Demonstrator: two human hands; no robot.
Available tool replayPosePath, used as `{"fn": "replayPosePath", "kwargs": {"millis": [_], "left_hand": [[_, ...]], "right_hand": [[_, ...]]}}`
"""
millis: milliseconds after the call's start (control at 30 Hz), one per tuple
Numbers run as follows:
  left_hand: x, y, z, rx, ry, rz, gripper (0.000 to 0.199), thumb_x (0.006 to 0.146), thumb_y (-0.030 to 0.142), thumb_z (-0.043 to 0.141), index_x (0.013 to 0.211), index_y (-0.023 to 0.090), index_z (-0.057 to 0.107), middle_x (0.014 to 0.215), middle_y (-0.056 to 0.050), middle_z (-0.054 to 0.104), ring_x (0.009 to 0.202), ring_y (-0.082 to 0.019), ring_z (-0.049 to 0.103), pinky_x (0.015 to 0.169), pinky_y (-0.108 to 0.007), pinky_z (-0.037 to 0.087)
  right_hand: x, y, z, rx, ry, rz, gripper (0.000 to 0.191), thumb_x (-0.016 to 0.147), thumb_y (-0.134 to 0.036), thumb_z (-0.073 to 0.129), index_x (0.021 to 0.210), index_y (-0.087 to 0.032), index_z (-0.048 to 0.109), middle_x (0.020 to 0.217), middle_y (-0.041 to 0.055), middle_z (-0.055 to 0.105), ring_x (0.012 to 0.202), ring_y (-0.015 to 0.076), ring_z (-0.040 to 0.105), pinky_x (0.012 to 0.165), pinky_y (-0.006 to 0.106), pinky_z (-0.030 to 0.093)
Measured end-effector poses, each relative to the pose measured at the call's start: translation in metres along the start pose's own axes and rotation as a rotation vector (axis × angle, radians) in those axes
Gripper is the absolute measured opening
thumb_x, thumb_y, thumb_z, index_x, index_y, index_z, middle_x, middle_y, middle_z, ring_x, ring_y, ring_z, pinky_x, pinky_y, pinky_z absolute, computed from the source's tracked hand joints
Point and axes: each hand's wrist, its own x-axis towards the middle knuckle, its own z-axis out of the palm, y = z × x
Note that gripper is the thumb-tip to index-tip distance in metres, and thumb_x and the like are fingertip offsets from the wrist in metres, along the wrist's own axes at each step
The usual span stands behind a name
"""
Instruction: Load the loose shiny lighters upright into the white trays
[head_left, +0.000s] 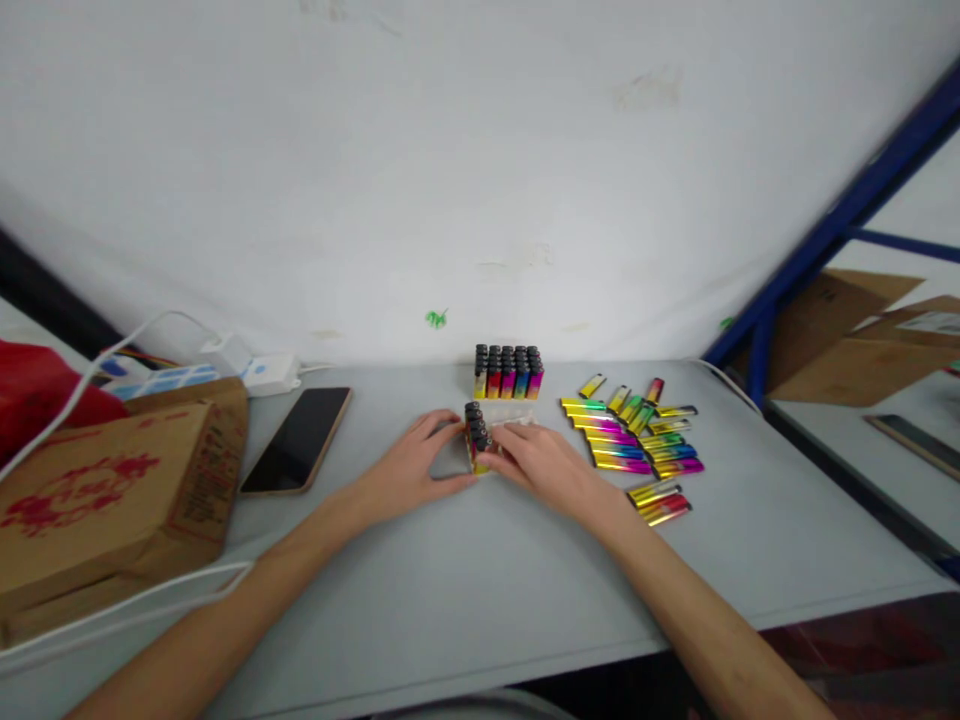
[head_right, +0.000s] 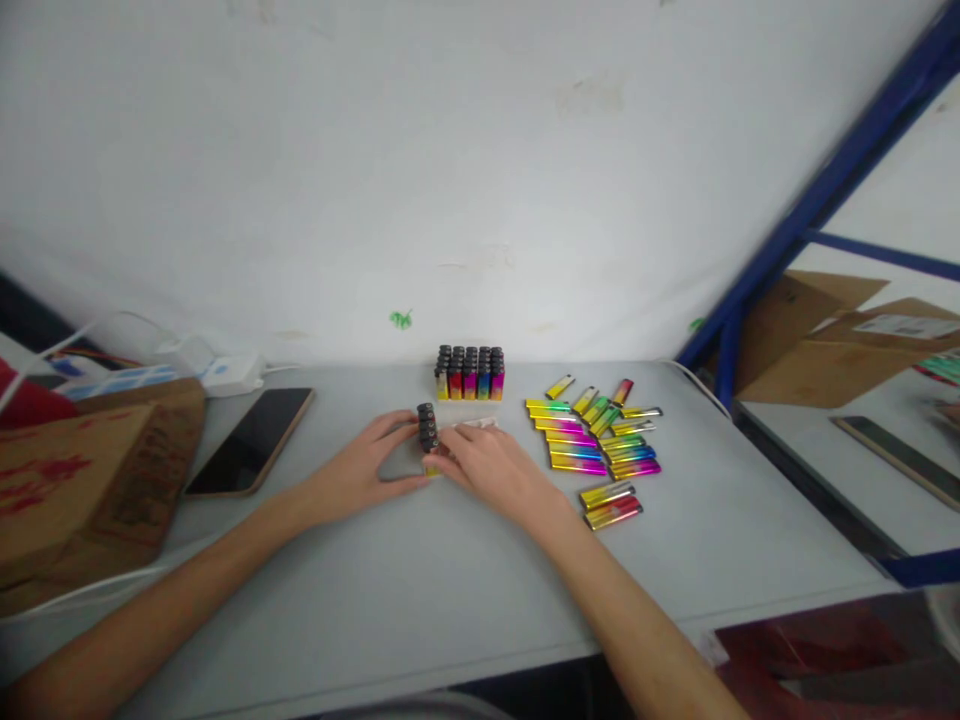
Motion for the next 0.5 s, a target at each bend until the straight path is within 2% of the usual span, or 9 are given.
{"fn": "replayPosePath", "kwargs": {"millis": [133,233,367,433,500], "left_hand": [[0.001,-0.001,-0.001,0.013,0.001,-0.016,0.06,0.092,0.057,0.076,0.141,0.024,0.063,0.15,-0.014,0.059,0.14,-0.036,0.057,0.123,-0.054,0.047],[0.002,-0.001,-0.001,0.003,0.001,-0.028,0.061,0.09,0.055,0.078,0.14,0.023,0.064,0.149,-0.014,0.061,0.141,-0.037,0.058,0.123,-0.054,0.047],[0.004,-0.003,0.003,0.025,0.032,-0.048,0.067,0.082,0.055,0.083,0.138,0.022,0.065,0.149,-0.016,0.062,0.14,-0.04,0.058,0.124,-0.057,0.046],[0.005,-0.006,0.006,0.032,0.055,-0.071,0.073,0.076,0.059,0.087,0.136,0.022,0.066,0.147,-0.016,0.064,0.138,-0.041,0.06,0.122,-0.058,0.047],[0.006,-0.009,0.006,0.025,0.056,-0.095,0.075,0.077,0.064,0.086,0.135,0.021,0.067,0.144,-0.017,0.065,0.136,-0.04,0.062,0.121,-0.058,0.049]], "right_hand": [[-0.016,0.023,-0.005,0.136,-0.001,-0.044,0.025,0.104,-0.043,0.067,0.111,-0.018,0.068,0.109,0.0091,0.071,0.104,0.0238,0.068,0.091,0.033,0.053],[-0.024,0.035,-0.004,0.127,-0.003,-0.033,0.016,0.101,-0.028,0.074,0.114,-0.018,0.071,0.116,0.0105,0.07,0.111,0.025,0.067,0.097,0.035,0.053],[-0.016,0.027,0.002,0.14,-0.004,-0.053,0.007,0.101,-0.015,0.069,0.107,-0.017,0.073,0.108,0.0098,0.072,0.102,0.0226,0.069,0.093,0.033,0.054],[-0.012,0.02,0.003,0.164,-0.006,-0.069,0.005,0.101,-0.016,0.07,0.105,-0.016,0.073,0.106,0.0097,0.073,0.1,0.0223,0.069,0.092,0.033,0.055],[-0.014,0.016,-0.001,0.212,0.015,-0.067,0.007,0.102,-0.02,0.071,0.107,-0.017,0.073,0.106,0.0089,0.073,0.096,0.0206,0.07,0.088,0.031,0.055]]}}
